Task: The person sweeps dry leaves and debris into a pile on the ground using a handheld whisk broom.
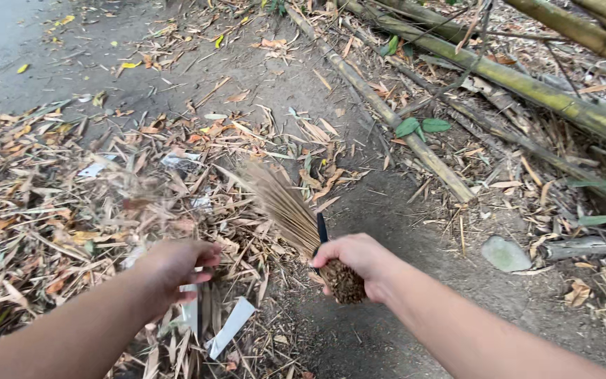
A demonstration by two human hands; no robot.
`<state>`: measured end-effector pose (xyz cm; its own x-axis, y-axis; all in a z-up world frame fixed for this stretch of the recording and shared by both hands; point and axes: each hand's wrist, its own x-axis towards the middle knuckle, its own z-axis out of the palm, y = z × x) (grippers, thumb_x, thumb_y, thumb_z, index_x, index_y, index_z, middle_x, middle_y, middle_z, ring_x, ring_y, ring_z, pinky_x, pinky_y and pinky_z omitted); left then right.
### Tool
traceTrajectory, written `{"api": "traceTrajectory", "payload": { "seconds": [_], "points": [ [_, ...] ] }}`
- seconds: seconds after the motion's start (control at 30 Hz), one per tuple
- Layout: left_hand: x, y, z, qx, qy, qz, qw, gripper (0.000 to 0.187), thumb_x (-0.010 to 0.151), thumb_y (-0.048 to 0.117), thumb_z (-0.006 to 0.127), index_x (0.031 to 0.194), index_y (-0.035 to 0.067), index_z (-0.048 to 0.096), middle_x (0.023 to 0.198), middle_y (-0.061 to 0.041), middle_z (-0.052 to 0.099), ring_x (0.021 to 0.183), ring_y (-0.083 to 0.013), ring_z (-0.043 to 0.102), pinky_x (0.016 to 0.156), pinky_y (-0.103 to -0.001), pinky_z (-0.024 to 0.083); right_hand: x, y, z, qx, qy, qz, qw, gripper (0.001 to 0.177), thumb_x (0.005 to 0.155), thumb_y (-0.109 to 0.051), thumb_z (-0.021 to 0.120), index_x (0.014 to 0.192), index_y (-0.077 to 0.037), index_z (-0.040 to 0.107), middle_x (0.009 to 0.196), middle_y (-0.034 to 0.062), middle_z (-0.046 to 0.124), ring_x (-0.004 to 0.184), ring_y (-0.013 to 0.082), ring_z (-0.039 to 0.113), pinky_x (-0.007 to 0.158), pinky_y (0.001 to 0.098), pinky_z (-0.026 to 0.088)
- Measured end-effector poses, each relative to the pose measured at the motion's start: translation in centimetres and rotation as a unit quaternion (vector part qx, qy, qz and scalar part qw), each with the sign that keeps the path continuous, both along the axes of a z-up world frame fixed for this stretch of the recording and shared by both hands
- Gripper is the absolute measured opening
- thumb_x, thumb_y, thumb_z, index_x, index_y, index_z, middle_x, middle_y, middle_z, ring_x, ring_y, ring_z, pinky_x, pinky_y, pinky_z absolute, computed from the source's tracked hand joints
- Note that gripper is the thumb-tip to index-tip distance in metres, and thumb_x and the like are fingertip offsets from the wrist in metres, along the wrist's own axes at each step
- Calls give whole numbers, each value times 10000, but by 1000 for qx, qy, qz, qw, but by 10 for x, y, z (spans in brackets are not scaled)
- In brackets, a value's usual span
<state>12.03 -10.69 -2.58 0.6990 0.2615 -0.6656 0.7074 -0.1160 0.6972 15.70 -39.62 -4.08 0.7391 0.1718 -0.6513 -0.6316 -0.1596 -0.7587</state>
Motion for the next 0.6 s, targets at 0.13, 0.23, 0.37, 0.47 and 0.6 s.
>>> {"api": "traceTrajectory", "payload": {
  "seconds": [0.13, 0.23, 0.37, 0.47, 0.6],
  "points": [
    [-10, 0, -19, 173, -44, -93, 979, 279, 1023, 194, 544, 1201, 176, 758, 995, -111, 776, 810, -228, 582, 746, -378, 494, -9, -15, -41, -53, 34, -95, 994, 211, 756, -17, 726, 933, 53, 634, 730, 125, 631, 538, 228, 607, 479, 390, 504],
    [-17, 2, -41, 83, -110, -41, 990, 285, 956, 150, 563, 1135, 90, 776, 1030, -21, 765, 854, -138, 684, 788, -278, 507, -15, -18, -84, -75, 134, -160, 975, 179, 762, -53, 697, 910, -11, 607, 737, 125, 611, 610, 258, 590, 549, 430, 521],
    [-20, 2, -46, 1, -42, 13, 999, 267, 976, 164, 556, 1144, 101, 753, 985, -33, 715, 862, -133, 599, 751, -311, 447, -34, 0, -138, -195, 82, -31, 977, 260, 714, -74, 863, 946, -17, 762, 886, 75, 698, 802, 208, 635, 681, 361, 522],
    [-13, 0, -41, -1, 2, 5, 1000, 251, 985, 210, 576, 1145, 116, 744, 963, -4, 688, 865, -136, 563, 737, -341, 413, -32, 18, -133, -23, 127, 11, 992, 256, 721, -37, 794, 947, 62, 729, 876, 183, 760, 708, 295, 750, 622, 404, 638],
    [14, 2, -36, -24, -62, -28, 997, 259, 976, 218, 565, 1115, 84, 738, 947, -30, 707, 857, -162, 599, 741, -352, 475, -12, 23, -73, 100, 201, 73, 972, 307, 739, -151, 766, 996, -11, 671, 818, 151, 691, 590, 252, 689, 490, 382, 536]
  ]
}}
